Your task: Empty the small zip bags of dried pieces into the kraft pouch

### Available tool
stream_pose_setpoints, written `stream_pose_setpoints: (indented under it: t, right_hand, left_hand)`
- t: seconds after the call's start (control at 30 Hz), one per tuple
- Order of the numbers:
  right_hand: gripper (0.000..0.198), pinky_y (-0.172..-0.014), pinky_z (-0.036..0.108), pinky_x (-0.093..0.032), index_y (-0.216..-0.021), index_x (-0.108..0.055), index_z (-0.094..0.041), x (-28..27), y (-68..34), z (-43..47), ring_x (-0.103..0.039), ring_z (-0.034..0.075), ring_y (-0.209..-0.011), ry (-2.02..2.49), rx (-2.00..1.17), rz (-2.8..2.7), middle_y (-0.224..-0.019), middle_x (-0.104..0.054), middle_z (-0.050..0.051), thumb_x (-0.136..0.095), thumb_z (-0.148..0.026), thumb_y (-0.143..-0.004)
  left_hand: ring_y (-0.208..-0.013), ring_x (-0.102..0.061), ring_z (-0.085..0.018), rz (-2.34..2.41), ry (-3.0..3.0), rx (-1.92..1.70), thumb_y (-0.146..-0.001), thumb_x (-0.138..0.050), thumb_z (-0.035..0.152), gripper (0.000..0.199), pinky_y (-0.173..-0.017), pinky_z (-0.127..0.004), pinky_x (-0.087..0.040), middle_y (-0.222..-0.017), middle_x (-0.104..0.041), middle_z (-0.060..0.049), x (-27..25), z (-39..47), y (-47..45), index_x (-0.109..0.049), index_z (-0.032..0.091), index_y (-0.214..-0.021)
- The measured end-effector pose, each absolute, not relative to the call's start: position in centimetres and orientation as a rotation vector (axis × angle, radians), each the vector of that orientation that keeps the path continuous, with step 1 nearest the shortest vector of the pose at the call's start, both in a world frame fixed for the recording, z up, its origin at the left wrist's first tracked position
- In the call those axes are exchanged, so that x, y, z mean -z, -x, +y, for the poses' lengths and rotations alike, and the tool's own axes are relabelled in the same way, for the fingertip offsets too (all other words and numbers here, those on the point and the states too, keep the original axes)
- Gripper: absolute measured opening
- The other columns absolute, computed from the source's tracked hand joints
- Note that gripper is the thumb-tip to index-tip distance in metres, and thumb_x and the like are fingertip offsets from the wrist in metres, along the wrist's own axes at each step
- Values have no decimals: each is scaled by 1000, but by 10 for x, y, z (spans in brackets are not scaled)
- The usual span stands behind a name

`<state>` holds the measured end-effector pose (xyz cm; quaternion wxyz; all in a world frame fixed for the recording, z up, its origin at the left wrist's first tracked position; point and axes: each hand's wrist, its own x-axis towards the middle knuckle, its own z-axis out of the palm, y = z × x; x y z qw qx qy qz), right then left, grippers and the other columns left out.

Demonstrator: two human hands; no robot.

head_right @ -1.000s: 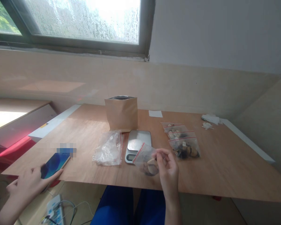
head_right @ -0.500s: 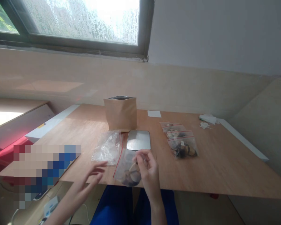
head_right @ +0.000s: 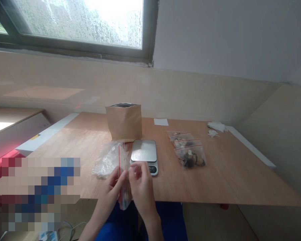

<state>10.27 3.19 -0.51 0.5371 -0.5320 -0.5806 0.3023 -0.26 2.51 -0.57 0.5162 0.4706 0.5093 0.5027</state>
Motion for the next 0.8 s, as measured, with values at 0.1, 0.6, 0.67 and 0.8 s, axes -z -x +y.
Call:
stream_pose_setpoints:
  t: [0.1, 0.6, 0.67, 0.8]
  right_hand:
    - [14, -70, 25, -47, -90, -55, -20, -4, -96, 26, -56, 13, -75, 1188, -900, -1459, -81, -58, 1, -48, -31, -87]
    - [17, -50, 23, -49, -69, -52, -19, 3, -98, 31, -61, 13, -51, 1304, -827, -1302, -59, -62, 0, -53, -30, -82]
    - [17, -48, 22, -49, -67, -50, -19, 6, -104, 34, -61, 14, -49, 1326, -808, -1219, -57, -61, 0, -55, -30, -79]
    - [18, -50, 23, -49, -65, -49, -19, 11, -132, 43, -61, 14, -51, 1366, -604, -909, -55, -61, -1, -61, -30, -72]
  left_hand:
    - [-92, -59, -21, 1306, -1067, -1292, -74, -52, 58, 41, -82, -30, -46, -92, -65, -6, 1, 32, -1, -59, 19, -87]
    - [-53, -42, -10, 1196, -1504, -1175, -87, -41, 40, 31, -50, -21, -34, -57, -42, 4, 4, 44, -2, -42, 20, -63]
    - [-49, -41, -10, 1214, -1520, -1166, -86, -42, 40, 31, -48, -21, -33, -54, -41, 4, 4, 43, 2, -42, 20, -62]
    - [-43, -42, -9, 1375, -1416, -1249, -85, -44, 41, 34, -46, -20, -34, -45, -42, 5, 1, 44, 21, -40, 20, -58]
